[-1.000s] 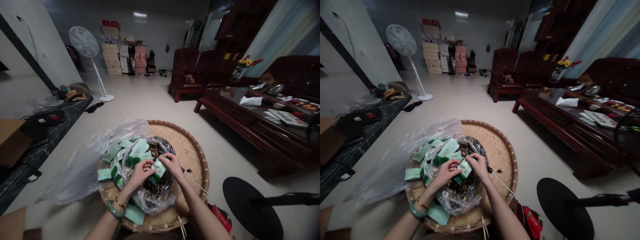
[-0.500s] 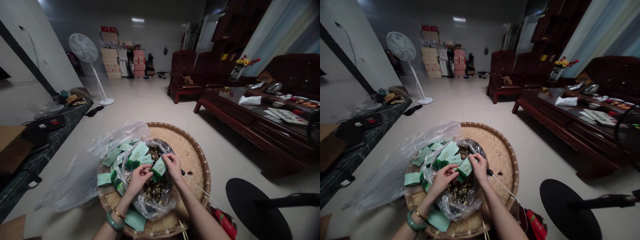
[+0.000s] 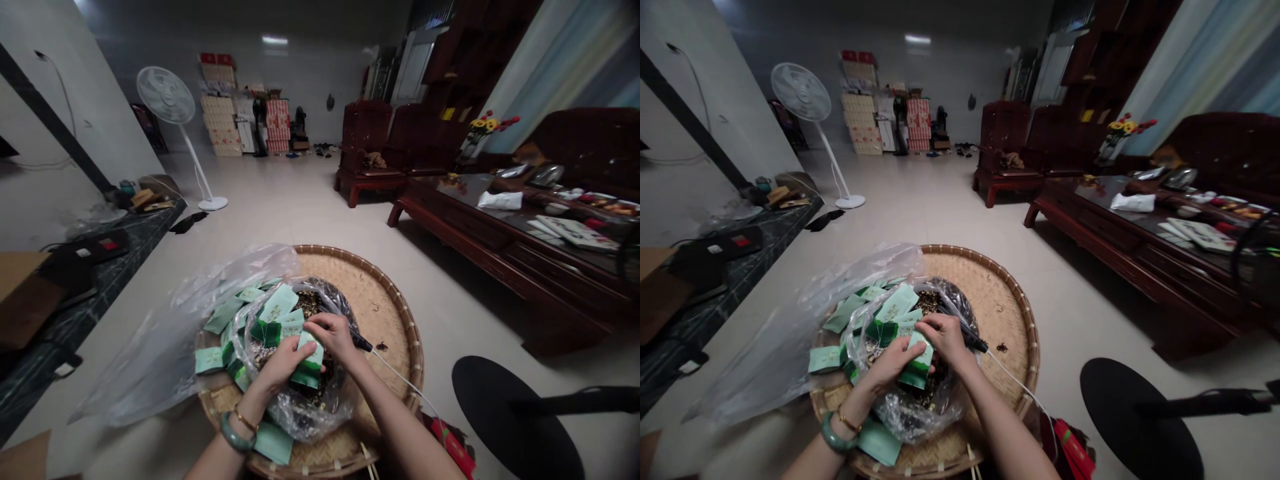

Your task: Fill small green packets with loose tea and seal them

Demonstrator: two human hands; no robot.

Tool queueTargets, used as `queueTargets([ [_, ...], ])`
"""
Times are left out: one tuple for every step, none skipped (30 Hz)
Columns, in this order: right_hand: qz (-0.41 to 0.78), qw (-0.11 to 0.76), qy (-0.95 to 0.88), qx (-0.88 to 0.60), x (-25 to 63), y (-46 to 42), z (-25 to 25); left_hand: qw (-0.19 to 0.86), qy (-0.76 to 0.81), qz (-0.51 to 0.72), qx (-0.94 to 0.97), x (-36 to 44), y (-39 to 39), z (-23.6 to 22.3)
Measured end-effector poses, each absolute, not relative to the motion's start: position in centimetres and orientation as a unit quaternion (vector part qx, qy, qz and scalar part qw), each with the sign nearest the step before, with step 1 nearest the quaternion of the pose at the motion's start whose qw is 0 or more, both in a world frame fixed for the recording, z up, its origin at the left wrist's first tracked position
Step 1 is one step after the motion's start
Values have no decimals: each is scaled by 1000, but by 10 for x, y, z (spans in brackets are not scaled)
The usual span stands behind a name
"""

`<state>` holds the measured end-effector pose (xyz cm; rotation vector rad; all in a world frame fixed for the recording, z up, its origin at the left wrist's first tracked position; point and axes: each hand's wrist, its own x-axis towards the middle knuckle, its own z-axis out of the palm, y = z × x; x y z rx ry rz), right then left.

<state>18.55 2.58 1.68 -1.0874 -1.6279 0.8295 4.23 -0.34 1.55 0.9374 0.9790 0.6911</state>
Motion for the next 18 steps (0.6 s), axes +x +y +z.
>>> queueTargets([
  [341,487,-667,-450,185,25,16,727,442,320,417,42,-4,14],
  [342,487,-665,-451,184,25,15,726,442,324,415,41,-5,13],
  [343,487,-664,-453,183,25,14,725,442,326,415,41,-6,13],
  [345,486,-663,-453,182,25,13,725,443,325,416,40,-6,12],
  [346,483,-664,-454,181,25,12,724,443,325,418,39,-7,11],
  [345,481,-665,-455,180,24,11,721,443,323,423,39,-7,11],
  [343,478,-668,-456,179,24,11,717,442,320,434,38,-7,11],
  [338,476,-672,-456,179,24,11,710,442,314,449,38,-8,11],
  [332,477,-674,-455,179,23,11,698,444,310,469,37,-8,11],
  [321,484,-677,-453,181,22,13,680,450,308,490,37,-7,11],
  [308,493,-680,-447,182,21,15,656,458,313,511,36,-7,11],
  [292,505,-686,-436,185,19,18,630,468,324,529,35,-7,11],
  [271,514,-696,-422,188,16,21,603,476,341,542,35,-6,11],
  [245,520,-711,-405,192,12,25,579,483,358,551,34,-6,10],
  [214,518,-732,-387,195,8,30,560,486,372,559,33,-5,10],
  [177,508,-757,-371,199,4,34,546,486,382,566,32,-5,9],
  [139,495,-780,-358,202,-1,39,533,483,388,576,31,-5,9],
  [102,480,-799,-348,203,-6,43,519,476,392,591,30,-5,9],
])
